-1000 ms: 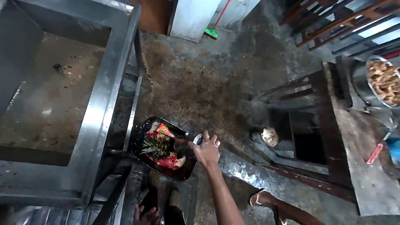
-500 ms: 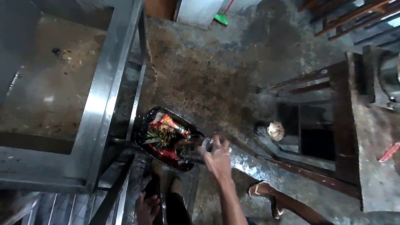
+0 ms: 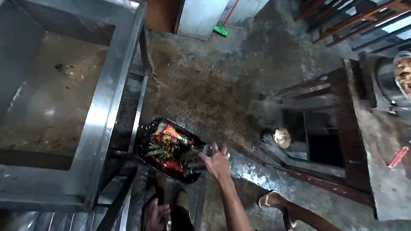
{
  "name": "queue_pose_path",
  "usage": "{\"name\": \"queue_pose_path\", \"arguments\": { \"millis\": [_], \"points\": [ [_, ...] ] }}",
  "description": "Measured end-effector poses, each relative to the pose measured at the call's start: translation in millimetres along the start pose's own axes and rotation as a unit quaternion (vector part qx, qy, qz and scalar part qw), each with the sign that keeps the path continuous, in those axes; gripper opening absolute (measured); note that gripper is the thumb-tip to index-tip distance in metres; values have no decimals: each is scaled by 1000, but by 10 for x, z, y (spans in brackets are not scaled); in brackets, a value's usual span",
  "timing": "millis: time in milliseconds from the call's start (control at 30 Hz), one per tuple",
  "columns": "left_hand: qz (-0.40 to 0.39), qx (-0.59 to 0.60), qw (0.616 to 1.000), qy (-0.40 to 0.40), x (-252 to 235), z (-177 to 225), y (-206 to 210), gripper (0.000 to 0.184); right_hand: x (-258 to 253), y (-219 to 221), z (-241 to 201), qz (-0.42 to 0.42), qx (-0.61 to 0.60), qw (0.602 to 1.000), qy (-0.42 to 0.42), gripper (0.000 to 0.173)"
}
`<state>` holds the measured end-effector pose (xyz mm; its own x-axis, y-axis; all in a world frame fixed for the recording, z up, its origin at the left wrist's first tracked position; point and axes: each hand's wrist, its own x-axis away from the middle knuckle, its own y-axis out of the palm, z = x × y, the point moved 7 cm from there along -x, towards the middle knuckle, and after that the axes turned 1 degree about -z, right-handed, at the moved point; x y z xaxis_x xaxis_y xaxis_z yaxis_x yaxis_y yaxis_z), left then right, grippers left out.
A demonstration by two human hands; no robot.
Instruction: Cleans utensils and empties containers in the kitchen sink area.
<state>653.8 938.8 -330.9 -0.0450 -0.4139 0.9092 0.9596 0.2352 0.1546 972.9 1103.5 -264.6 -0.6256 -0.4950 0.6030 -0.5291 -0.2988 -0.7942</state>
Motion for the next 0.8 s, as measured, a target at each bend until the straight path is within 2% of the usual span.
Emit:
{"name": "queue_pose_path", "arguments": {
  "millis": [67, 133, 200, 233, 300, 367, 433, 500, 600, 667, 700, 800],
  "points": [
    [-12, -85, 993, 76, -39, 138, 285, 56, 326, -245, 26, 64, -16, 997, -38, 75],
    [-42, -183, 958, 216, -125, 394, 701, 73, 608, -638, -93, 149, -30, 984, -89, 78],
    [-86, -189, 937, 281, -163, 510, 996, 70, 729, -921, -167, 215, -24, 969, -117, 83],
    [-99, -154, 946, 269, -166, 505, 1066, 66, 665, -943, -171, 220, -22, 969, -113, 85],
    [-88, -88, 967, 221, -173, 460, 1064, 59, 263, -695, -167, 163, -24, 982, -88, 86],
    [-66, -86, 979, 175, -80, 390, 942, 54, -150, -276, -103, 67, -38, 996, -52, 83],
    [-54, -111, 981, 150, -33, 429, 811, 52, -234, -164, -133, 26, 4, 999, -30, 80],
    [-35, -121, 981, 147, -82, 433, 656, 52, 18, -333, -166, 61, 33, 997, -45, 84],
    [1, -111, 987, 114, -257, 305, 438, 50, 523, -834, -128, 194, -17, 975, -111, 83],
    [13, -106, 989, 107, -350, 291, 403, 47, 572, -1006, -188, 240, -36, 962, -128, 84],
    [12, -106, 989, 107, -360, 276, 406, 46, 460, -941, -195, 232, -32, 965, -117, 86],
    [-3, -98, 990, 99, -206, 257, 478, 43, -107, -417, -99, 111, -33, 992, -54, 84]
  ]
}}
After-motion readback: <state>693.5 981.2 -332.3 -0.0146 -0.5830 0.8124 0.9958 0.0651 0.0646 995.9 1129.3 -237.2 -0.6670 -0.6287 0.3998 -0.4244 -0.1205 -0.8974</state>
